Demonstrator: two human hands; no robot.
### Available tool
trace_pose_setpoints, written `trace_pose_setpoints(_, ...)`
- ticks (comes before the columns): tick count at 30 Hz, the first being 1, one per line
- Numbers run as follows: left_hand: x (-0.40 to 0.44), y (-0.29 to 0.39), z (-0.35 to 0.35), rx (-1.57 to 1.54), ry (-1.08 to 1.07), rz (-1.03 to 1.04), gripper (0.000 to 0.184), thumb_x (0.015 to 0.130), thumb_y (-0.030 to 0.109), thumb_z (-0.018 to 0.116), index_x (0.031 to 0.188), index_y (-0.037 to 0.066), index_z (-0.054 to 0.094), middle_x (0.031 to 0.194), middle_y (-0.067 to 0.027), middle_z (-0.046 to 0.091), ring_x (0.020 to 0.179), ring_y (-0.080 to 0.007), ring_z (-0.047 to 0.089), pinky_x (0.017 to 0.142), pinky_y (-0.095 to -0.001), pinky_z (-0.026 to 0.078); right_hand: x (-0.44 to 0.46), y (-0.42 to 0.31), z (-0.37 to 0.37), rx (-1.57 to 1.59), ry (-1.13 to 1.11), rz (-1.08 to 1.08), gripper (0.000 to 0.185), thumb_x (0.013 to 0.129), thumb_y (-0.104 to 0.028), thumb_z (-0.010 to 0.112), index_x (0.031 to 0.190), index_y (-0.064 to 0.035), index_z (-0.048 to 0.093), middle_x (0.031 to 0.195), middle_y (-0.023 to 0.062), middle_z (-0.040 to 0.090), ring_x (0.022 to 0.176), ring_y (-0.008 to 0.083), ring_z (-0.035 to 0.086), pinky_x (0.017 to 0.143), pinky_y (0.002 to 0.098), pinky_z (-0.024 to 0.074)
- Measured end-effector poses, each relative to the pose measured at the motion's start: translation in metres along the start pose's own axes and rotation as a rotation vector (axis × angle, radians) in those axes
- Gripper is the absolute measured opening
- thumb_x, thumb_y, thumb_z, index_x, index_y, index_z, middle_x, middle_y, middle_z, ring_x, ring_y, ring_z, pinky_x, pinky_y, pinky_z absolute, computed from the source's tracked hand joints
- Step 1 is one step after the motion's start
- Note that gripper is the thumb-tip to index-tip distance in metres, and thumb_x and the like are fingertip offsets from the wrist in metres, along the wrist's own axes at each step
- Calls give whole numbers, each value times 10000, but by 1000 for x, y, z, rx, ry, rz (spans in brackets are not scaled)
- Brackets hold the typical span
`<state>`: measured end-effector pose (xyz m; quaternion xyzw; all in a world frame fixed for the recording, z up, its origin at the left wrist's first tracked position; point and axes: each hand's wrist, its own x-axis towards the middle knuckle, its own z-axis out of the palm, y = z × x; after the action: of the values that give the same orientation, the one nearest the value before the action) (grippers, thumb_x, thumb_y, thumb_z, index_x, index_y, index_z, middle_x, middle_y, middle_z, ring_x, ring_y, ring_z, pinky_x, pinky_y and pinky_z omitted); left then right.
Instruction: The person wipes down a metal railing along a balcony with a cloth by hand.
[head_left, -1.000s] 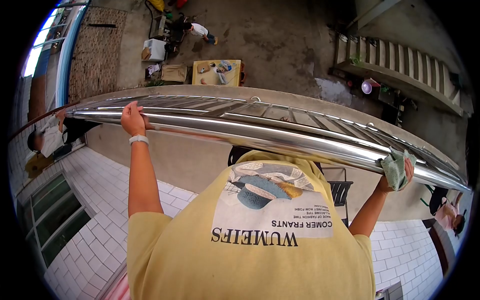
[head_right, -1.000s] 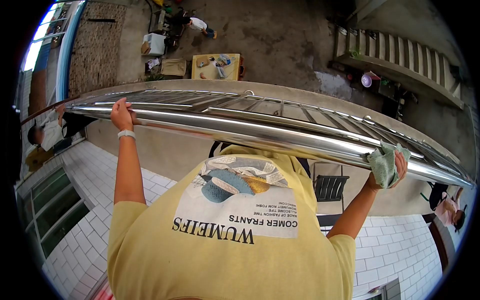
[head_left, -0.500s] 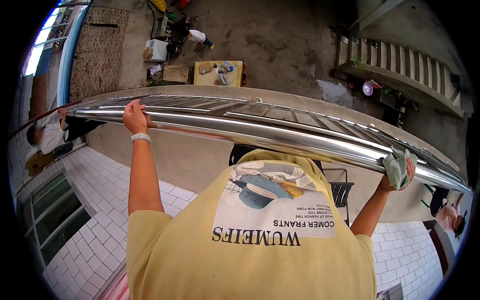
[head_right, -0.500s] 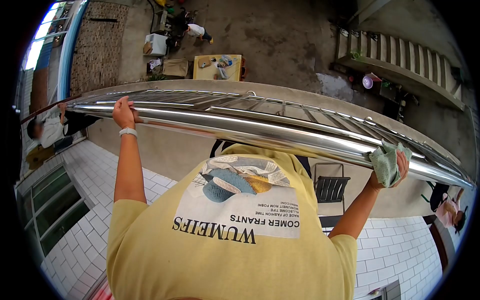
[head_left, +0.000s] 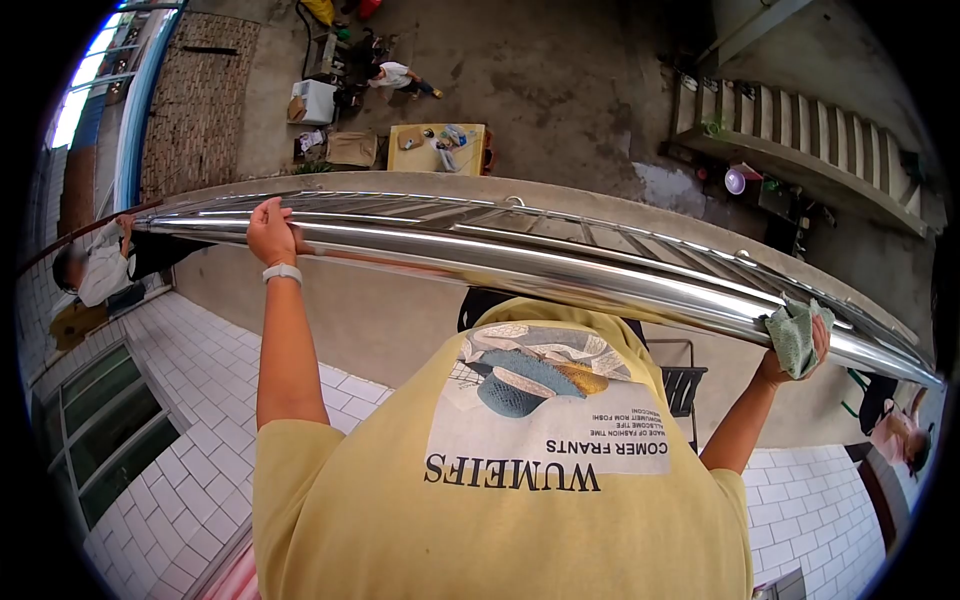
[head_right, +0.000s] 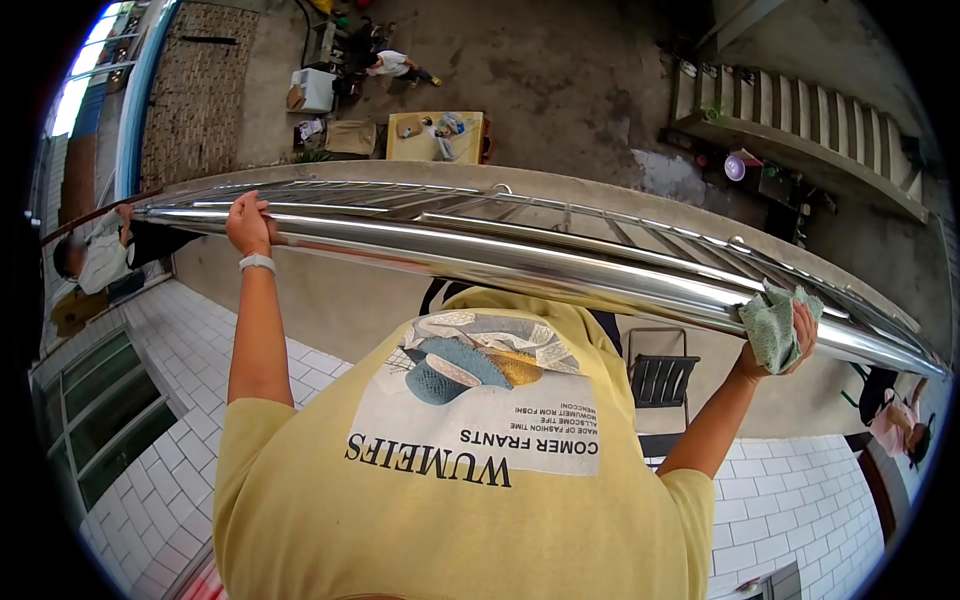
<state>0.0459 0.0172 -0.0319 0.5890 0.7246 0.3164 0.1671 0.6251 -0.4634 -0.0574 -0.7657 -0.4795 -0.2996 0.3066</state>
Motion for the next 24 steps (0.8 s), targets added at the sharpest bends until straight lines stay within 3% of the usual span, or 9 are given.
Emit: trace_pose_setpoints(24,5,-6,2,-7,6,-4,186,859,200,604,895,41,694,734,-56,702,605,-123,618,585,-259,481,0,-1,4,84,64,38,263,793,-202,717,978,-31,640,981,90,664,970,295,626,959,468,446)
